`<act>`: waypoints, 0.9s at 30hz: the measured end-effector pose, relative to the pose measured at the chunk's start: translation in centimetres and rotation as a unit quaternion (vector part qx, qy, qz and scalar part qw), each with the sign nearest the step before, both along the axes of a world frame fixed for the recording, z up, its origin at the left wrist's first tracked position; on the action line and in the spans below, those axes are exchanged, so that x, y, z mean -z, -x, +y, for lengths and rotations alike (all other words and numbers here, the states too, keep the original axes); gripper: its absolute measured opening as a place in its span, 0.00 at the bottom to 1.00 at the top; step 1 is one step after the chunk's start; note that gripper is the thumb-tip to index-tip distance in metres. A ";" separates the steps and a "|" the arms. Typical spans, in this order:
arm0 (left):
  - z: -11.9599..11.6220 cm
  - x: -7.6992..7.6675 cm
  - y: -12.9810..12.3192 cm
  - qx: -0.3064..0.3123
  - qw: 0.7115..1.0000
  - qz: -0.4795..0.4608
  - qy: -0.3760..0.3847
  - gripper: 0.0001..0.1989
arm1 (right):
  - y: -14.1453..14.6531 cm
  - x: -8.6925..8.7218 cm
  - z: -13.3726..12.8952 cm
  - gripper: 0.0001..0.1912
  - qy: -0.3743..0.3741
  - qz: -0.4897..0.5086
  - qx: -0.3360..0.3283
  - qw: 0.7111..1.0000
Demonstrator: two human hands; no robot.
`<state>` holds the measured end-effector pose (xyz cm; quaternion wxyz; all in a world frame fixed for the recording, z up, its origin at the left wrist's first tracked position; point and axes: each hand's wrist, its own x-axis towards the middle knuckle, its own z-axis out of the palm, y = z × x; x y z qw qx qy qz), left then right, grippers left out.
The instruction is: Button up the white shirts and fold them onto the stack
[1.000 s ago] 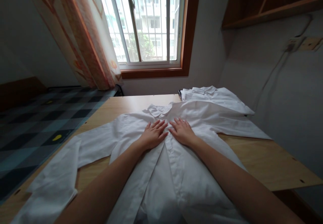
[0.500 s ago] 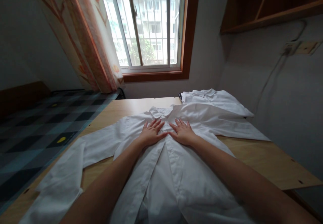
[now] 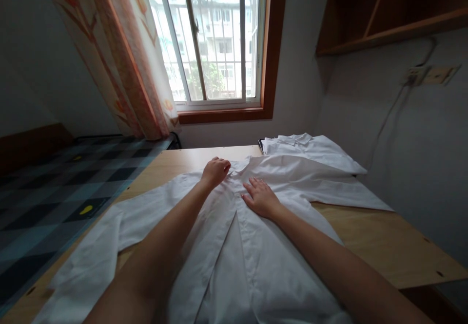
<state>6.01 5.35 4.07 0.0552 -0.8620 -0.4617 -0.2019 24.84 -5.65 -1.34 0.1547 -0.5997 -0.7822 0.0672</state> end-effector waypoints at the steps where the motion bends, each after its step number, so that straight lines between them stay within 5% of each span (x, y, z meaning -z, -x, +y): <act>1: 0.8 0.2 -0.3 0.006 1.000 0.004 0.009 0.13 | 0.0 0.0 0.0 0.30 -0.002 0.002 -0.001 1.000; 8: 3.9 2.0 -1.1 0.051 0.993 0.099 0.033 0.13 | 0.0 0.0 0.1 0.29 -0.010 0.014 -0.006 1.000; 20: 5.6 -0.5 -0.9 0.107 0.981 0.162 0.019 0.12 | -0.2 -0.3 -0.1 0.25 -0.029 0.033 -0.022 0.999; 27: 5.7 1.2 -1.2 0.100 0.984 0.145 -0.026 0.12 | 0.4 -0.4 -1.1 0.27 0.022 0.016 -0.037 0.999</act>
